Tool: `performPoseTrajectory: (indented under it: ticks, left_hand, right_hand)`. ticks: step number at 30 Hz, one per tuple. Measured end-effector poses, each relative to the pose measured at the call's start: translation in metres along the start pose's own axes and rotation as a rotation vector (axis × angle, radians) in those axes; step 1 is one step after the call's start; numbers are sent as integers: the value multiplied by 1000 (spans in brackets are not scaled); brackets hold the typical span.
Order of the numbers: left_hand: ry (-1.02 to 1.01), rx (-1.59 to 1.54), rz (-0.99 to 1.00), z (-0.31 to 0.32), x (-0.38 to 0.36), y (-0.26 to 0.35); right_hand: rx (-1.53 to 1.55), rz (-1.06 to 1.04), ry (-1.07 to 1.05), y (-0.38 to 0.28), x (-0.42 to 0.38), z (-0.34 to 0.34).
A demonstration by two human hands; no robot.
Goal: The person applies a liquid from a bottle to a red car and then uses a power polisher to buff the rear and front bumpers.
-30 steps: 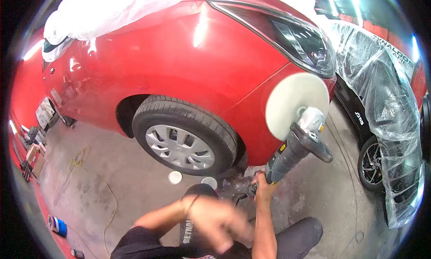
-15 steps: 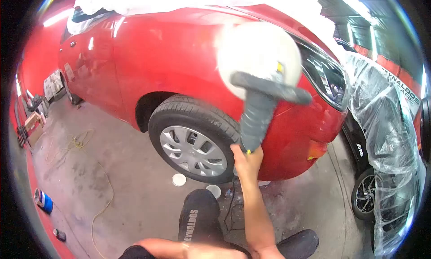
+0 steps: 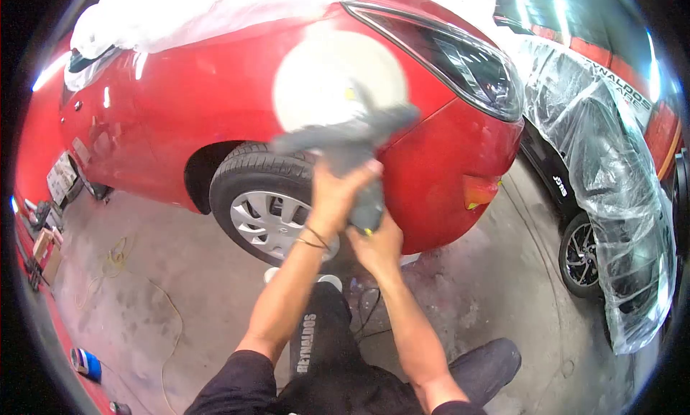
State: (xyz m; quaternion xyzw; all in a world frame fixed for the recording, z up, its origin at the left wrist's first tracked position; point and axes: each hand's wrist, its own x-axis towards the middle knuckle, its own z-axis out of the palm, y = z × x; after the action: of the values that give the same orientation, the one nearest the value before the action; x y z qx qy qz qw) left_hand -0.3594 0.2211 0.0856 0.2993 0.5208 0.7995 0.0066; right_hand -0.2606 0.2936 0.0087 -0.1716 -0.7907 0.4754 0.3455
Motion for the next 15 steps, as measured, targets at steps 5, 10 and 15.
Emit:
performPoseTrajectory:
  ticks: [5,10,15]
  left_hand:
    - [-291,226,58,90,-43,-40]
    - [-492,389,-39,134,-68,-93]
    - [-557,609,-71,105,-73,-86]
  right_hand:
    - [309,176,157,106,-38,-41]
    - [640,214,452,159,-63,-35]
    - [812,207,338,197,-81,6]
